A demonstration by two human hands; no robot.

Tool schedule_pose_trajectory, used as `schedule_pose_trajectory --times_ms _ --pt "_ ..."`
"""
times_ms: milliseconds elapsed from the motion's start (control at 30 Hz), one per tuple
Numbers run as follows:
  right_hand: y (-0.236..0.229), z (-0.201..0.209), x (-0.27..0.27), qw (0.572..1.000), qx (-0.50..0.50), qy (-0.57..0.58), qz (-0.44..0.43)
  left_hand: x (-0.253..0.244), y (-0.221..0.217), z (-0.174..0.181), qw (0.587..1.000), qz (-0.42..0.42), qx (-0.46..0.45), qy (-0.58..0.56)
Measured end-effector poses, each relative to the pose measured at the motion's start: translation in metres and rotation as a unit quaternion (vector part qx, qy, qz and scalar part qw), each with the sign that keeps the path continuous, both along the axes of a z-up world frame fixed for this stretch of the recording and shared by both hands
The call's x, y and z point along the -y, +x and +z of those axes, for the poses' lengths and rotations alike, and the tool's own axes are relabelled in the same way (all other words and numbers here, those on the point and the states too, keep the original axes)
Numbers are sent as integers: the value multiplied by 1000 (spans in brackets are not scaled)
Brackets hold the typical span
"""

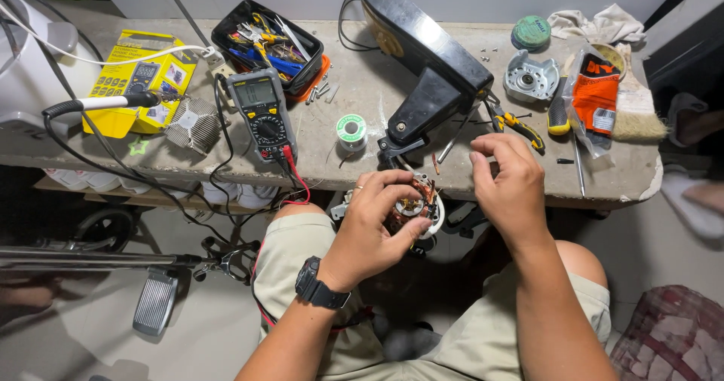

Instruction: The person manipulates wires on a small electrical component, likely a stator, using a screwdriver and a multimeter. They briefly use a smartphone calculator while continuing to adjust the wires.

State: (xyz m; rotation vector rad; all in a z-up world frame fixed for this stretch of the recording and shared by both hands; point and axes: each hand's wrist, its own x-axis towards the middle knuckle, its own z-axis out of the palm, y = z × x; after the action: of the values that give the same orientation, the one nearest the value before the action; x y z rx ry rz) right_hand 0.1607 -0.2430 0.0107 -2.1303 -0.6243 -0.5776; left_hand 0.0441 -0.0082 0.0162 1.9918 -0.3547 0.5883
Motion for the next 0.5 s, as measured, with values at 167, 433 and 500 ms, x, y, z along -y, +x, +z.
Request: schedule_pose_trajectory --times_ms 167,433,500 --pt "-9 1 2 1000 -1 24 -7 -5 -7 3 999 -29 6 21" --pt "-42 22 -24 989 -46 34 134 -3 -6 -12 999 -30 9 19" --pt "-40 17 -24 990 -41 27 133 -4 -7 -10 999 -28 4 15"
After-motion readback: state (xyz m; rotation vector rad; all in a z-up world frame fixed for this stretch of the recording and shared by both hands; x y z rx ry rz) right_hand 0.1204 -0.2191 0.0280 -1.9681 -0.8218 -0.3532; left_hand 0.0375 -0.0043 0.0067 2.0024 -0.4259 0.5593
